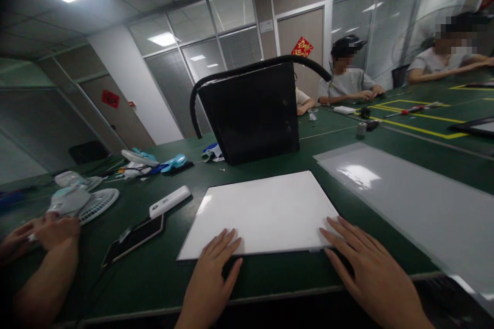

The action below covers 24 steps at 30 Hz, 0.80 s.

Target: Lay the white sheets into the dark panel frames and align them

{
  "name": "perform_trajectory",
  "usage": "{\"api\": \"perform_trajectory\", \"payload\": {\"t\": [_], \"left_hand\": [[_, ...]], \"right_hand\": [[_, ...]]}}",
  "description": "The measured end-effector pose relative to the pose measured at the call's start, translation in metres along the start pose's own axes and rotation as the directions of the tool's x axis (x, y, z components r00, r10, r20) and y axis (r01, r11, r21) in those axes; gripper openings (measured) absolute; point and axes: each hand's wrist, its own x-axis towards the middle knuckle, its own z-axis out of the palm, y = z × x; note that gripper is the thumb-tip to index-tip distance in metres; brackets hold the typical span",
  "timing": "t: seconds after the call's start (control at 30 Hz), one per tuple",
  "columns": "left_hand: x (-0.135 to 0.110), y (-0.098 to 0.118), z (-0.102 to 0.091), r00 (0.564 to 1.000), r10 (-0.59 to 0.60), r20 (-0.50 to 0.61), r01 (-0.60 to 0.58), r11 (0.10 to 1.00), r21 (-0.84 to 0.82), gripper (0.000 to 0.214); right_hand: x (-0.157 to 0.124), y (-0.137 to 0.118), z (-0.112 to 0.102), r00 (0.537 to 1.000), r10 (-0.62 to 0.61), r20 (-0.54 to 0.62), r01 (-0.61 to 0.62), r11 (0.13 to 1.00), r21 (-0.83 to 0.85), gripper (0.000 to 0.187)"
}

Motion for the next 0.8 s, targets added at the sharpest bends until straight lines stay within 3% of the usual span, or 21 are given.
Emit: {"api": "perform_trajectory", "payload": {"t": [0.47,0.7,0.8], "left_hand": [[0.001,0.002,-0.004,0.997,0.015,0.082,-0.019,0.998,0.056,0.048],[0.002,0.001,-0.006,0.995,0.018,0.098,-0.025,0.997,0.068,0.048],[0.001,0.000,-0.005,0.995,0.016,0.098,-0.023,0.997,0.071,0.048]], "right_hand": [[0.001,0.001,0.002,1.000,-0.004,0.018,0.004,1.000,-0.001,0.065],[-0.002,0.002,0.000,0.999,0.039,0.022,-0.041,0.996,0.076,0.065],[-0.013,0.016,0.000,0.994,0.093,0.054,-0.100,0.982,0.162,0.063]]}}
